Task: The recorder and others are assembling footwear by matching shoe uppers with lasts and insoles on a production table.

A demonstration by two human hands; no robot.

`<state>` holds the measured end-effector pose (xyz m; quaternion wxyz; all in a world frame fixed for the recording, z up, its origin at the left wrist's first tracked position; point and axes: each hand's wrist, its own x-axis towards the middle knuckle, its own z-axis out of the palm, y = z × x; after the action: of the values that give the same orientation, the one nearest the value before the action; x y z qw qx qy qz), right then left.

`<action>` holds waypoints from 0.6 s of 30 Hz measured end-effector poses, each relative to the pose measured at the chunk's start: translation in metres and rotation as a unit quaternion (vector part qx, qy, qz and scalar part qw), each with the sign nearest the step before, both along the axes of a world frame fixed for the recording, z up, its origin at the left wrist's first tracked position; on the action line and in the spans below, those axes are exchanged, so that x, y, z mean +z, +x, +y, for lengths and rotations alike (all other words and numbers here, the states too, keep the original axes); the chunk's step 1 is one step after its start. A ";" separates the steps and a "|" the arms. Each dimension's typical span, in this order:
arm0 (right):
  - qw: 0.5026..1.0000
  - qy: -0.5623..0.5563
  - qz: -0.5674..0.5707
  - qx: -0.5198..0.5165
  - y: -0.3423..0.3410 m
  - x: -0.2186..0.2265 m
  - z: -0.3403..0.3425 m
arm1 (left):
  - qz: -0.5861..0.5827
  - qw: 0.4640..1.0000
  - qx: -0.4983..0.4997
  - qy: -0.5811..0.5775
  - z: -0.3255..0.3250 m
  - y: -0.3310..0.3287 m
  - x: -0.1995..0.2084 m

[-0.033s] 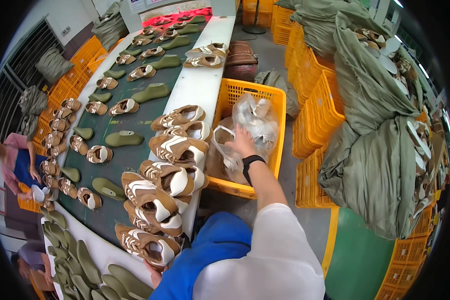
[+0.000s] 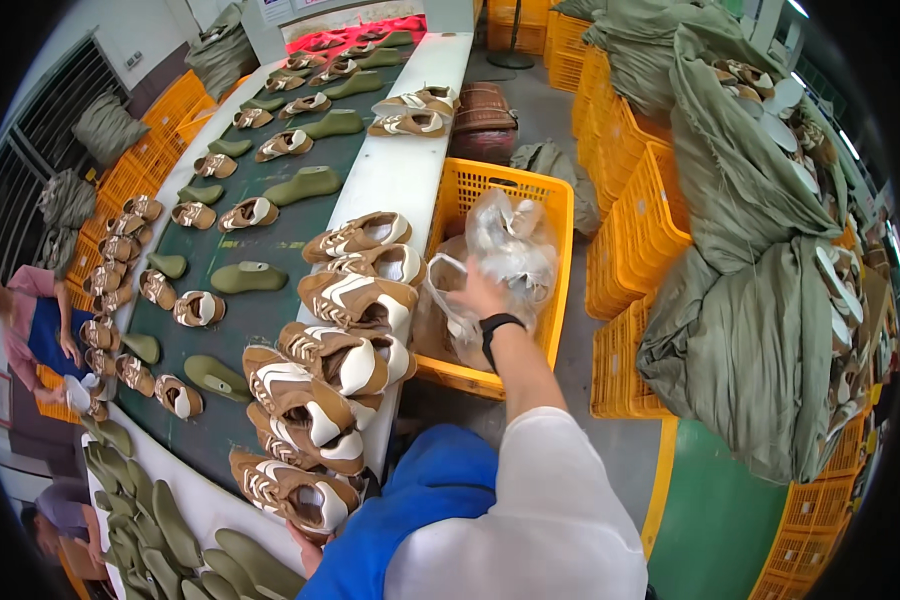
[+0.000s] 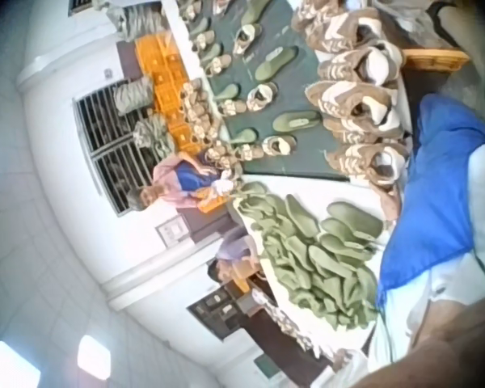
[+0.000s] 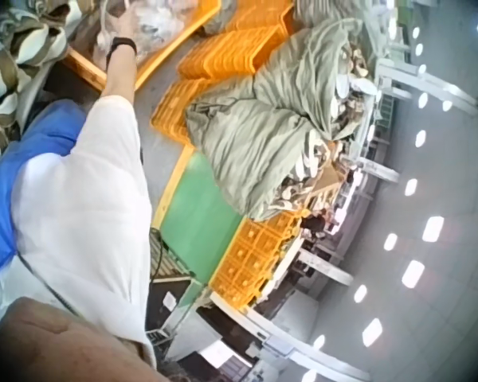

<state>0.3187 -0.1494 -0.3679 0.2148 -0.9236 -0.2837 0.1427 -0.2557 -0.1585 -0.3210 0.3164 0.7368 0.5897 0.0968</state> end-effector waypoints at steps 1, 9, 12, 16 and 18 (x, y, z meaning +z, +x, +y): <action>0.997 0.037 0.068 0.020 -0.007 -0.030 0.002 | 0.000 1.000 -0.004 0.002 0.004 0.002 0.001; 0.933 0.263 0.236 0.070 -0.001 0.017 -0.004 | 0.000 0.999 0.035 -0.006 -0.003 0.001 -0.007; 0.920 0.373 0.122 0.000 0.059 0.113 -0.053 | 0.001 0.999 0.035 -0.005 -0.001 0.004 -0.004; 0.919 0.376 0.119 -0.002 0.061 0.126 -0.089 | -0.007 0.999 0.032 -0.008 0.000 0.003 -0.003; 0.931 0.325 0.167 0.006 0.041 0.121 -0.093 | -0.005 0.999 0.030 -0.011 -0.001 0.001 0.000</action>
<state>0.3598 -0.2425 -0.2464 0.5463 -0.7647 -0.2798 0.1959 -0.2547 -0.1595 -0.3210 0.3239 0.7149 0.6110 0.1035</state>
